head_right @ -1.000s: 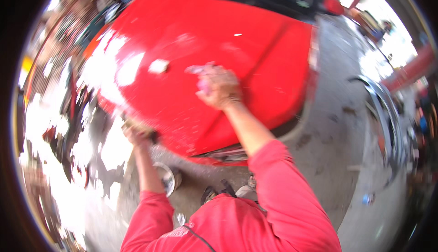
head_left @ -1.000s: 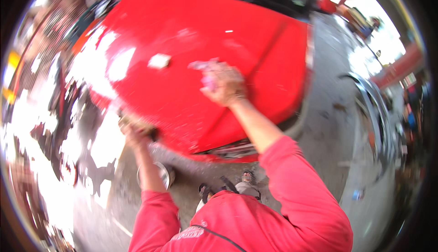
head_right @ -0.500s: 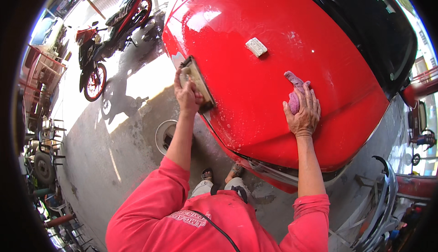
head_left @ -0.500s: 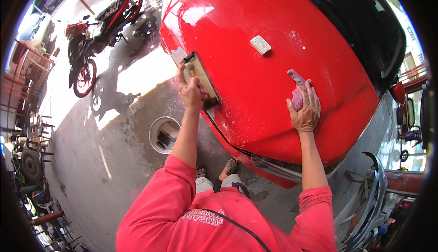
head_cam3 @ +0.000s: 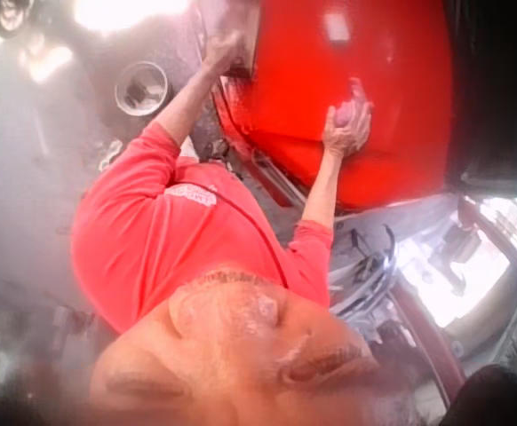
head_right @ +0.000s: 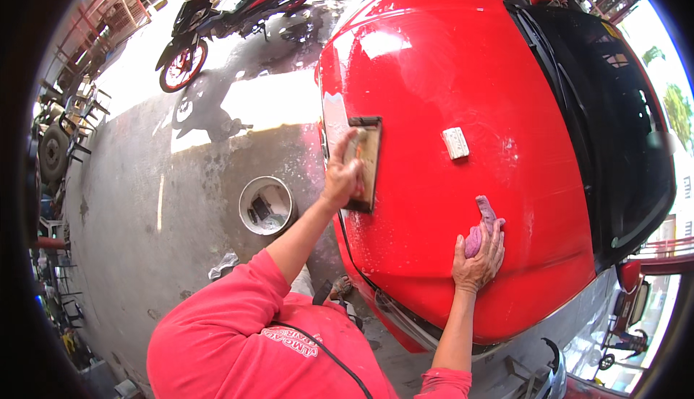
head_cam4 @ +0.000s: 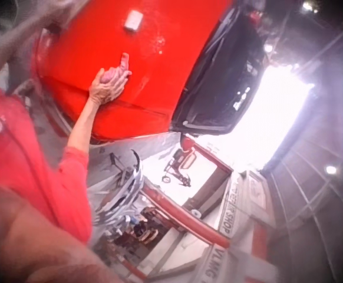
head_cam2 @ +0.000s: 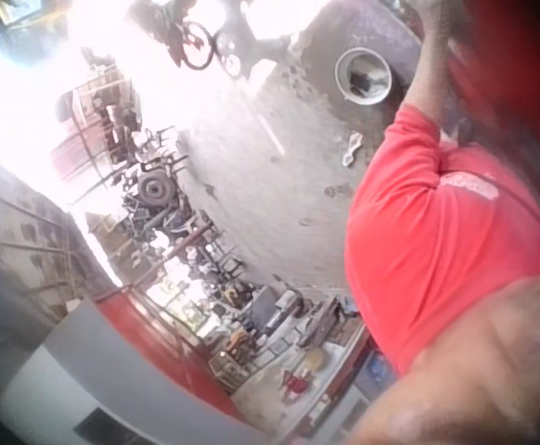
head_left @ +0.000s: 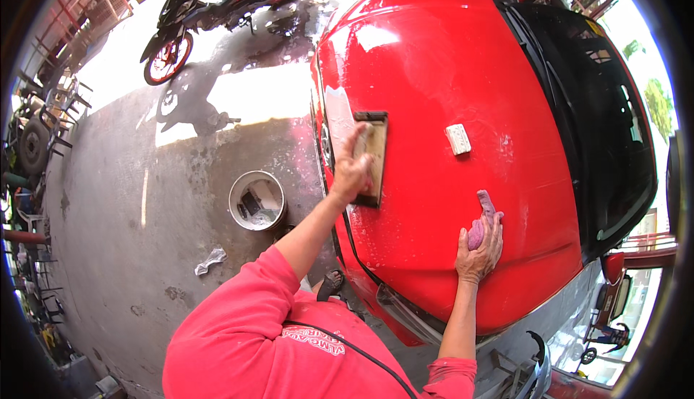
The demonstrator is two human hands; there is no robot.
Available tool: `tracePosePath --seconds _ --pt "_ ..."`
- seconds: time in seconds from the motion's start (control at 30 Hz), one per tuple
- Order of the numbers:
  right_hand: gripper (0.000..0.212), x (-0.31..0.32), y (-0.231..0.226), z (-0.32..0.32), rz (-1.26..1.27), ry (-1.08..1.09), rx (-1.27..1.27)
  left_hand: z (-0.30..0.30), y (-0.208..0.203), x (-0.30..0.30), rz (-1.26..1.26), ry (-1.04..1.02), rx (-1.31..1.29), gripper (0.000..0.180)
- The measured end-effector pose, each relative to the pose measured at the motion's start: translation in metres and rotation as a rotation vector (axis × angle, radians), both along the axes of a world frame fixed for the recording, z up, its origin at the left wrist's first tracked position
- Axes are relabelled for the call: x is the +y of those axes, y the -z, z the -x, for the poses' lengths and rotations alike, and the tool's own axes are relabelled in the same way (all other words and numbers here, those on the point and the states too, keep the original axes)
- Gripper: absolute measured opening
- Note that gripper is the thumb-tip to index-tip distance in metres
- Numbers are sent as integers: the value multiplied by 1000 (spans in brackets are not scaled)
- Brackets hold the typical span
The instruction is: The person sands a white patch on the red car hood using a sanding block and a sponge, repeatedly dipping the sponge into a bucket of water. The person wipes the sanded area with a cloth and continues sanding the same region.
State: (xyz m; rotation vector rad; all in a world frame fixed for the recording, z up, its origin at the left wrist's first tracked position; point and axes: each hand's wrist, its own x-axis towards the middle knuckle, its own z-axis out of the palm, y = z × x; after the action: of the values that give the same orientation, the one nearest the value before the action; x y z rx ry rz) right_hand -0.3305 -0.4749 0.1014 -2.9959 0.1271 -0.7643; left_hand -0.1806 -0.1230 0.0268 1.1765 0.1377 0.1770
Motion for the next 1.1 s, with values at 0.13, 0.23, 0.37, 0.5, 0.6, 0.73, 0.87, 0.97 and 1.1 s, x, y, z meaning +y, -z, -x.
tracePosePath --seconds 0.13,0.23,0.37,0.5,0.6,0.73,0.87,0.97,1.1 --pt "67 9 3 0 17 104 -8 -51 33 34 -48 -52 -63 72" --pt "68 15 3 -10 -1 71 -22 -141 16 118 220 -178 145 65" --pt "69 15 0 -14 30 49 -4 -156 4 93 255 -288 132 73" --pt "69 14 3 -2 42 175 -4 -87 8 42 -171 -40 -111 67" --pt "70 22 5 -12 37 173 -16 -148 30 92 -164 -181 -143 69" --pt "72 26 11 -23 23 160 -6 -240 24 175 173 -224 259 64" --pt "72 22 6 -14 30 164 0 -162 22 97 66 -86 6 71" --pt "72 18 3 -1 28 204 0 -95 4 62 -67 112 -118 70" --pt "73 21 5 -3 41 199 -11 -194 18 133 31 49 184 71"
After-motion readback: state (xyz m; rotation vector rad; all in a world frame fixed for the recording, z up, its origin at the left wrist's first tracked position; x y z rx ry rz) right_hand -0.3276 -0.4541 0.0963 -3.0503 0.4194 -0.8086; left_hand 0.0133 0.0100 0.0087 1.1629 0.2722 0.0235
